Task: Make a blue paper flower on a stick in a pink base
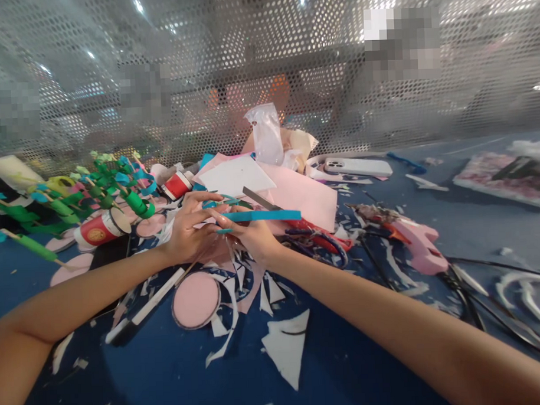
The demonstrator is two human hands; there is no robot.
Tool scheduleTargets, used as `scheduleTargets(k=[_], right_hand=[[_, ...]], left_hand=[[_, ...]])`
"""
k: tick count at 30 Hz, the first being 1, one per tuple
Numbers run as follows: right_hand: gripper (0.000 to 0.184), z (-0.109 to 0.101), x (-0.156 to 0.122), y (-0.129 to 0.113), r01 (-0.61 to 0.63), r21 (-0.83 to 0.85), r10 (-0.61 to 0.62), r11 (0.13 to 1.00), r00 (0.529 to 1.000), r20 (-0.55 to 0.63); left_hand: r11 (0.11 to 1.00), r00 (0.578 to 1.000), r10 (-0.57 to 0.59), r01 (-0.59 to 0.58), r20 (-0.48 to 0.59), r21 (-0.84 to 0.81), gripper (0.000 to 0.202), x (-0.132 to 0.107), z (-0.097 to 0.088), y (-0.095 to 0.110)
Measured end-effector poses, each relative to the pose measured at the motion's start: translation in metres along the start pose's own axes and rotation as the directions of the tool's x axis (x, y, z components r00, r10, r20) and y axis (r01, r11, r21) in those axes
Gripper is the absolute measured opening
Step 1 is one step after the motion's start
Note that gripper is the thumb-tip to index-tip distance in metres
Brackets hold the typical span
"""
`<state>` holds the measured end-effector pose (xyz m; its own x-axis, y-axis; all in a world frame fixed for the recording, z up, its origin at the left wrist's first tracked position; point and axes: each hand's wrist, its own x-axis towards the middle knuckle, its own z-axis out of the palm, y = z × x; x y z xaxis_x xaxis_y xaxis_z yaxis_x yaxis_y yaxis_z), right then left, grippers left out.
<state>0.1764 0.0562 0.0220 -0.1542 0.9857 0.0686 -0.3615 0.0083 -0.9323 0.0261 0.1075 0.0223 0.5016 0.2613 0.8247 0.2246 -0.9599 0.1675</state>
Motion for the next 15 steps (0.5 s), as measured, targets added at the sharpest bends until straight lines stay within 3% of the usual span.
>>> scheduleTargets(k=[5, 9, 15], right_hand=[[0.056, 0.0020, 0.0001, 0.0003, -0.063, 0.057, 0.067, 0.996, 0.996, -0.064], [0.058, 0.0030, 0.0012, -0.0010, -0.056, 0.109, 0.065, 0.992, 0.994, -0.085], [0.049, -0.0035, 0.0050, 0.0057, 0.054, -0.007, -0.054, 0.999, 0.996, -0.064]], left_hand=[[0.994, 0.993, 0.084, -0.089, -0.082, -0.063, 0.031, 0.0015, 0.0007, -0.0017], [0.995, 0.994, 0.045, -0.054, -0.099, -0.089, 0.031, 0.0016, 0.0031, -0.0051], [1.000, 0.995, 0.014, -0.016, -0.099, -0.027, 0.033, -0.0002, 0.0045, -0.0091]])
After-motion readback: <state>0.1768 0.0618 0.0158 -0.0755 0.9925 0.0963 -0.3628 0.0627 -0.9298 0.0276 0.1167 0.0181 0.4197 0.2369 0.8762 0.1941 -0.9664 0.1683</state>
